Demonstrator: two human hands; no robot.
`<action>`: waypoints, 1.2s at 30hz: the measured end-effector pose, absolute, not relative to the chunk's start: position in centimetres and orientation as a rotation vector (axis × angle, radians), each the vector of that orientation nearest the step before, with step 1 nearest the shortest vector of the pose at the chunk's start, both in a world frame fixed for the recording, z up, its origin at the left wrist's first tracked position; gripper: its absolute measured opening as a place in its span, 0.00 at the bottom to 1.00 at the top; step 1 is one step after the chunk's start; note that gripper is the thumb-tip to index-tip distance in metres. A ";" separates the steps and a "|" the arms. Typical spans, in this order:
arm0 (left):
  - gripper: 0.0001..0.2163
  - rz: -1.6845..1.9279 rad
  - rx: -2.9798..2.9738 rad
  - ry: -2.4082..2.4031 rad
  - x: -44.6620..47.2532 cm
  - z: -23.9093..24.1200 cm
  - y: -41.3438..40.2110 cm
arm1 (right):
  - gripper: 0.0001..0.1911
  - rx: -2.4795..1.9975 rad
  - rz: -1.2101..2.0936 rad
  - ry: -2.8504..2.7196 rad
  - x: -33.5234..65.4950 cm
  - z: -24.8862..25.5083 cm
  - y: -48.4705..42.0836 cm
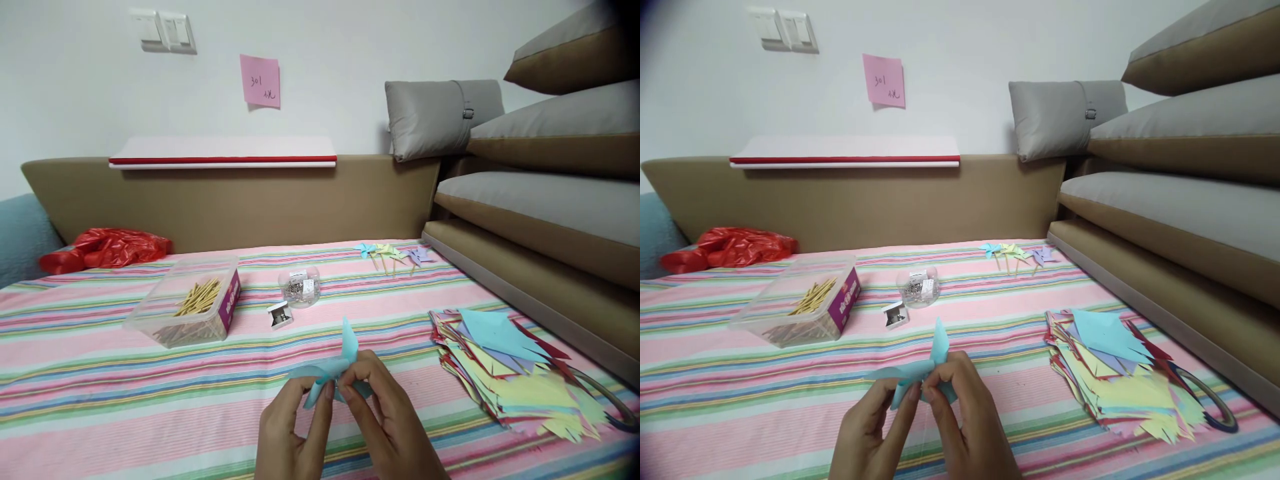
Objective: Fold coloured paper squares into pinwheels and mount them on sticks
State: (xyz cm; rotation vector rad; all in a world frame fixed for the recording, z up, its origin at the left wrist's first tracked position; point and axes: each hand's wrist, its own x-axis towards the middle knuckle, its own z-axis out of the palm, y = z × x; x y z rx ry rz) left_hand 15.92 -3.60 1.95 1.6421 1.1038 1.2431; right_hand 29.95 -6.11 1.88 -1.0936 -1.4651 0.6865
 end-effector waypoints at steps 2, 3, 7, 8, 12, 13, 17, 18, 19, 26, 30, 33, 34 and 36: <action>0.09 1.258 1.662 1.106 15.9 1.8 -3.6 | 0.10 -1.092 0.702 -1.471 30.0 2.1 -6.1; 0.08 1.260 1.676 1.108 15.9 1.8 -3.6 | 0.10 -1.093 0.706 -1.473 30.1 2.1 -6.1; 0.08 1.290 1.718 1.135 16.0 1.7 -3.6 | 0.10 -1.101 0.720 -1.470 30.0 2.3 -6.1; 0.07 1.304 1.718 1.143 16.0 1.7 -3.6 | 0.11 -1.100 0.722 -1.465 29.9 2.3 -6.1; 0.06 1.335 1.716 1.141 16.0 1.6 -3.6 | 0.11 -1.106 0.725 -1.429 29.9 2.3 -6.2; 0.06 1.329 1.717 1.136 16.0 1.6 -3.6 | 0.11 -1.109 0.725 -1.418 29.9 2.3 -6.2; 0.07 1.312 1.716 1.134 16.0 1.6 -3.6 | 0.11 -1.097 0.701 -1.380 29.9 2.3 -6.2; 0.06 1.313 1.710 1.133 16.0 1.7 -3.6 | 0.11 -1.094 0.695 -1.376 29.9 2.2 -6.2; 0.06 1.315 1.706 1.131 16.0 1.7 -3.6 | 0.10 -1.094 0.693 -1.375 29.8 2.2 -6.2; 0.06 1.322 1.729 1.097 16.1 2.0 -3.6 | 0.11 -1.123 0.720 -1.418 30.0 2.4 -6.2; 0.05 1.350 1.759 1.102 16.1 1.9 -3.7 | 0.11 -1.142 0.742 -1.441 30.4 2.7 -6.3; 0.05 1.366 1.771 1.069 16.2 1.9 -3.8 | 0.10 -1.133 0.755 -1.459 30.6 2.8 -6.4; 0.05 1.364 1.771 1.057 16.2 1.8 -3.8 | 0.10 -1.131 0.753 -1.470 30.7 2.9 -6.4; 0.05 1.352 1.772 1.045 16.3 1.8 -3.7 | 0.10 -1.135 0.748 -1.479 30.7 3.0 -6.5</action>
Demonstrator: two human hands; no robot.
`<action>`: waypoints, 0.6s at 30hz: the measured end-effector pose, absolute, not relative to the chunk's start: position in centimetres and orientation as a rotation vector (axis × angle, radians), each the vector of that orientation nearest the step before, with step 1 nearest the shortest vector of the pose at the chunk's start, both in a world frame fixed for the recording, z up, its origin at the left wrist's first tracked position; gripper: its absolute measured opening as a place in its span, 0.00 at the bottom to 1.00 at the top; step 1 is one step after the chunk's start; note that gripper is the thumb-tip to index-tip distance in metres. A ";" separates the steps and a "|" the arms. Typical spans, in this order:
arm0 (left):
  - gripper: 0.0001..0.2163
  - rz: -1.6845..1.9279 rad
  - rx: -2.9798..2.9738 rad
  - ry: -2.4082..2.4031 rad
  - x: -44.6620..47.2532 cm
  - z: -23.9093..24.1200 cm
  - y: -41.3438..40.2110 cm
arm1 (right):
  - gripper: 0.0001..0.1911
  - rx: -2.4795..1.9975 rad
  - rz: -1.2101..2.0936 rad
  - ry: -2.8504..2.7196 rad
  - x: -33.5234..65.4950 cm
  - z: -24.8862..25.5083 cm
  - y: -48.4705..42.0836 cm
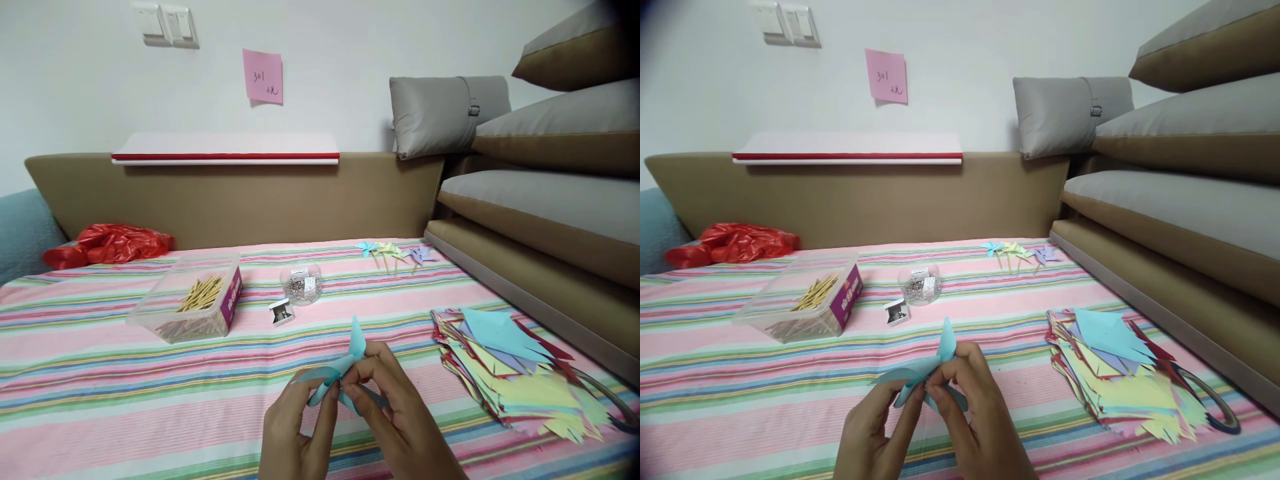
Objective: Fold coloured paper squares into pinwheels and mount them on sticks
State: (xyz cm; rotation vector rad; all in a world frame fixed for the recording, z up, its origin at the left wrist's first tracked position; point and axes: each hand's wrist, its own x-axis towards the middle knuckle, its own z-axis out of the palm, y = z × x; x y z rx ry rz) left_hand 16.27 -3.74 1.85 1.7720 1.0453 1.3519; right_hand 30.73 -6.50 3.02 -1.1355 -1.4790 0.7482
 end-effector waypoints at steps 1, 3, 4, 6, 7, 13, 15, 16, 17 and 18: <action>0.05 1.348 1.775 1.047 16.3 1.9 -3.7 | 0.10 -1.140 0.747 -1.476 30.7 3.1 -6.5; 0.05 1.350 1.781 1.061 16.3 1.9 -3.7 | 0.10 -1.151 0.738 -1.457 30.7 3.3 -6.6; 0.05 1.357 1.779 1.066 16.3 1.9 -3.7 | 0.11 -1.156 0.725 -1.446 30.7 3.4 -6.6; 0.05 1.372 1.771 1.070 16.3 1.9 -3.7 | 0.11 -1.163 0.691 -1.441 30.6 3.5 -6.7; 0.05 1.379 1.769 1.071 16.3 1.9 -3.7 | 0.11 -1.166 0.676 -1.444 30.6 3.6 -6.7; 0.05 1.419 1.792 1.074 16.3 1.9 -3.8 | 0.09 -1.143 0.611 -1.436 30.4 3.2 -6.7; 0.05 1.426 1.781 1.075 16.3 1.8 -3.8 | 0.08 -1.121 0.582 -1.421 30.2 3.1 -6.7; 0.05 1.427 1.776 1.076 16.3 1.7 -3.8 | 0.07 -1.111 0.574 -1.415 30.1 3.0 -6.7; 0.05 1.427 1.771 1.077 16.3 1.7 -3.8 | 0.07 -1.103 0.572 -1.407 30.0 2.9 -6.7; 0.05 1.427 1.767 1.079 16.3 1.7 -3.8 | 0.06 -1.095 0.581 -1.397 29.9 2.8 -6.7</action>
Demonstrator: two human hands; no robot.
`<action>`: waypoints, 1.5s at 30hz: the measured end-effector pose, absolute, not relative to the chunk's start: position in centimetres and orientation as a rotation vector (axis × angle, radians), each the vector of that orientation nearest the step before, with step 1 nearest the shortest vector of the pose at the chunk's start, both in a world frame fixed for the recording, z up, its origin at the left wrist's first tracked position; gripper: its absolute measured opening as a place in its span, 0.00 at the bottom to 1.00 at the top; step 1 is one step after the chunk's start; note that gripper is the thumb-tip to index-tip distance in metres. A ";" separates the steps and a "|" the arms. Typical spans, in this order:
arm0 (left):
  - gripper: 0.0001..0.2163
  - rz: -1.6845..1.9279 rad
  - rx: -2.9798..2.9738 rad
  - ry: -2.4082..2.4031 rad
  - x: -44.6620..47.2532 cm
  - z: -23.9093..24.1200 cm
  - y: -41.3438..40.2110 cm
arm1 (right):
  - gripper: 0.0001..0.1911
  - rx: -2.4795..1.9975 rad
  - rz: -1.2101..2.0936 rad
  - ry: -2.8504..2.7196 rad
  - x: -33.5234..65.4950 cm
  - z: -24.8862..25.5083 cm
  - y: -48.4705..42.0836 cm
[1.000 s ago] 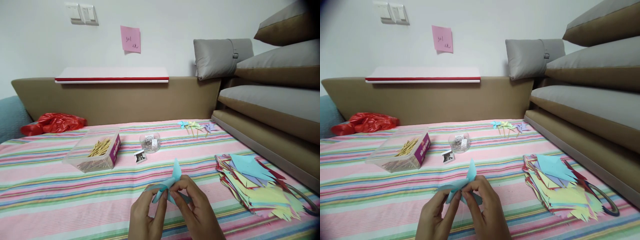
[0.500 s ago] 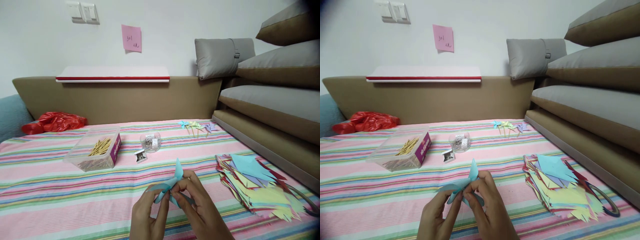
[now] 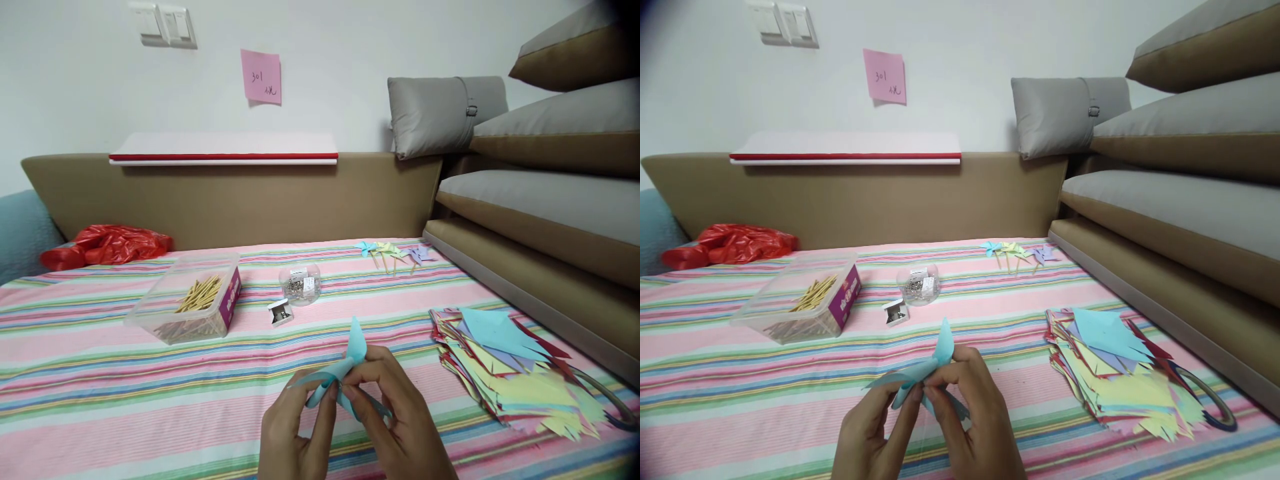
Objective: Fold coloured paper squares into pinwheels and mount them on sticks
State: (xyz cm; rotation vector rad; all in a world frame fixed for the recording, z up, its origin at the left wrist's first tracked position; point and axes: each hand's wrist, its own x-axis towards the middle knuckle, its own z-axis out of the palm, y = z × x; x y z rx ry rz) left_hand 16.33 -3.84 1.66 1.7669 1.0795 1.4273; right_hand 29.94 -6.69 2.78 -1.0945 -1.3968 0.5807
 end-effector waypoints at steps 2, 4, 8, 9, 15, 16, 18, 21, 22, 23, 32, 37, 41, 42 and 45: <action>0.04 1.432 1.770 1.091 16.3 1.6 -3.9 | 0.05 -1.083 0.617 -1.356 29.8 2.5 -6.8; 0.03 1.435 1.780 1.105 16.2 1.6 -3.9 | 0.04 -1.086 0.652 -1.301 29.6 2.2 -6.9; 0.04 1.408 1.775 1.126 16.2 1.5 -4.0 | 0.03 -1.099 0.724 -1.169 29.1 1.5 -7.0; 0.05 1.399 1.769 1.134 16.2 1.5 -4.0 | 0.04 -1.081 0.746 -1.126 28.9 1.4 -7.1; 0.06 1.327 1.742 1.117 16.1 1.1 -4.0 | 0.24 -1.012 0.917 -0.914 28.6 2.1 -7.0; 0.07 1.311 1.739 1.113 16.1 1.1 -4.0 | 0.24 -1.036 0.964 -0.925 28.9 2.4 -7.0; 0.06 1.277 1.734 1.099 16.1 1.1 -4.0 | 0.18 -1.078 1.053 -0.985 29.4 2.8 -7.0; 0.07 1.236 1.722 1.062 16.2 1.3 -3.9 | 0.14 -1.106 1.078 -1.090 29.8 2.9 -6.9; 0.07 1.227 1.713 1.050 16.2 1.3 -3.9 | 0.14 -1.106 1.057 -1.108 29.8 2.8 -6.9; 0.08 1.217 1.701 1.044 16.2 1.4 -3.9 | 0.13 -1.100 1.027 -1.113 29.6 2.7 -6.8; 0.10 1.170 1.625 1.072 16.3 1.0 -3.8 | 0.06 -1.154 0.550 -1.324 29.5 1.5 -7.0; 0.10 1.198 1.634 1.090 16.4 1.2 -3.9 | 0.10 -1.267 0.453 -1.455 30.1 1.7 -7.1; 0.08 1.268 1.652 1.114 16.6 1.4 -4.1 | 0.09 -1.262 0.575 -1.413 29.9 2.1 -7.2; 0.07 1.288 1.658 1.118 16.6 1.5 -4.2 | 0.10 -1.255 0.617 -1.395 30.0 2.2 -7.2; 0.04 1.347 1.709 1.103 16.7 1.5 -4.2 | 0.11 -1.231 0.729 -1.345 30.2 2.8 -7.2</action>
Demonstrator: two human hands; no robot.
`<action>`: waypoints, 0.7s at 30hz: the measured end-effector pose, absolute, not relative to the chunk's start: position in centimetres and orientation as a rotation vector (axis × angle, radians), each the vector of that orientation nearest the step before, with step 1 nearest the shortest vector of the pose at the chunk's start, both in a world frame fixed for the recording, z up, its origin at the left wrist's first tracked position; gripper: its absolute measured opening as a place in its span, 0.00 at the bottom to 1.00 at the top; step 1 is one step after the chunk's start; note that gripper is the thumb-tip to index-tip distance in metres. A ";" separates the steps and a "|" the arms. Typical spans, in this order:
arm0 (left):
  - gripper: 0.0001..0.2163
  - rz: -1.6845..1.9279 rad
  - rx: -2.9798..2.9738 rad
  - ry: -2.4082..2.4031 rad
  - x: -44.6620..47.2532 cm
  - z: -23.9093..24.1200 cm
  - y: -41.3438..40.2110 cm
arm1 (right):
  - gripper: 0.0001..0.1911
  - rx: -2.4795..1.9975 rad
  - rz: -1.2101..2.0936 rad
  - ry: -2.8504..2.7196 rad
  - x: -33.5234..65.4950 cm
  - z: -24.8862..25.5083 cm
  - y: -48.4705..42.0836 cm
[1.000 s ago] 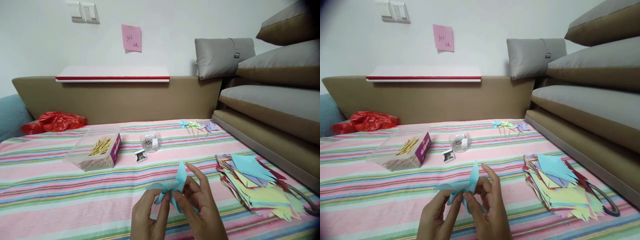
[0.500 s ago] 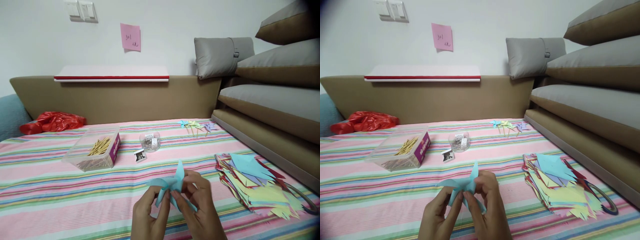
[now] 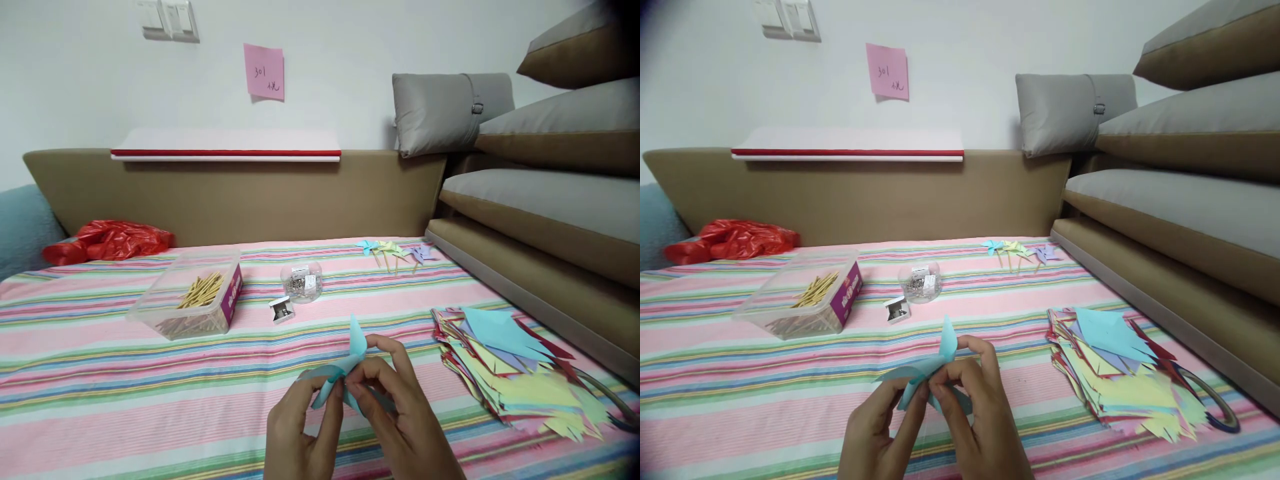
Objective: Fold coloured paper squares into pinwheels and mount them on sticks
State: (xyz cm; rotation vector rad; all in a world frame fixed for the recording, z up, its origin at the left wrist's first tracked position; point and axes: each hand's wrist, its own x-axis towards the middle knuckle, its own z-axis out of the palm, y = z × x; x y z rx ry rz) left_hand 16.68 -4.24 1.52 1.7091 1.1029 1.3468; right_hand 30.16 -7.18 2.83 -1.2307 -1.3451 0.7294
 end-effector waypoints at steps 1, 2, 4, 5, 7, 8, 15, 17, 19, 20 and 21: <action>0.04 1.366 1.738 1.092 16.7 1.5 -4.2 | 0.11 -1.226 0.759 -1.333 30.3 3.0 -7.2; 0.04 1.385 1.768 1.082 16.7 1.6 -4.2 | 0.11 -1.221 0.786 -1.323 30.4 3.2 -7.2; 0.05 1.415 1.821 1.068 16.7 1.6 -4.1 | 0.11 -1.207 0.846 -1.299 30.6 3.4 -7.1; 0.05 1.425 1.839 1.063 16.7 1.7 -4.1 | 0.11 -1.195 0.879 -1.288 30.7 3.4 -7.1; 0.06 1.437 1.861 1.056 16.7 1.7 -4.1 | 0.10 -1.169 0.935 -1.270 30.8 3.4 -7.1; 0.06 1.440 1.868 1.057 16.6 1.7 -4.1 | 0.10 -1.160 0.947 -1.263 30.9 3.4 -7.0; 0.03 1.409 1.879 1.121 16.5 1.6 -4.2 | 0.10 -1.169 0.887 -1.298 31.1 3.1 -7.1; 0.04 1.395 1.868 1.149 16.5 1.6 -4.2 | 0.12 -1.181 0.880 -1.331 31.2 3.1 -7.2; 0.04 1.391 1.861 1.163 16.5 1.5 -4.2 | 0.13 -1.188 0.885 -1.359 31.4 3.2 -7.3; 0.04 1.391 1.864 1.157 16.5 1.6 -4.3 | 0.14 -1.192 0.890 -1.368 31.4 3.3 -7.4; 0.04 1.392 1.868 1.147 16.6 1.6 -4.3 | 0.14 -1.195 0.895 -1.373 31.5 3.3 -7.4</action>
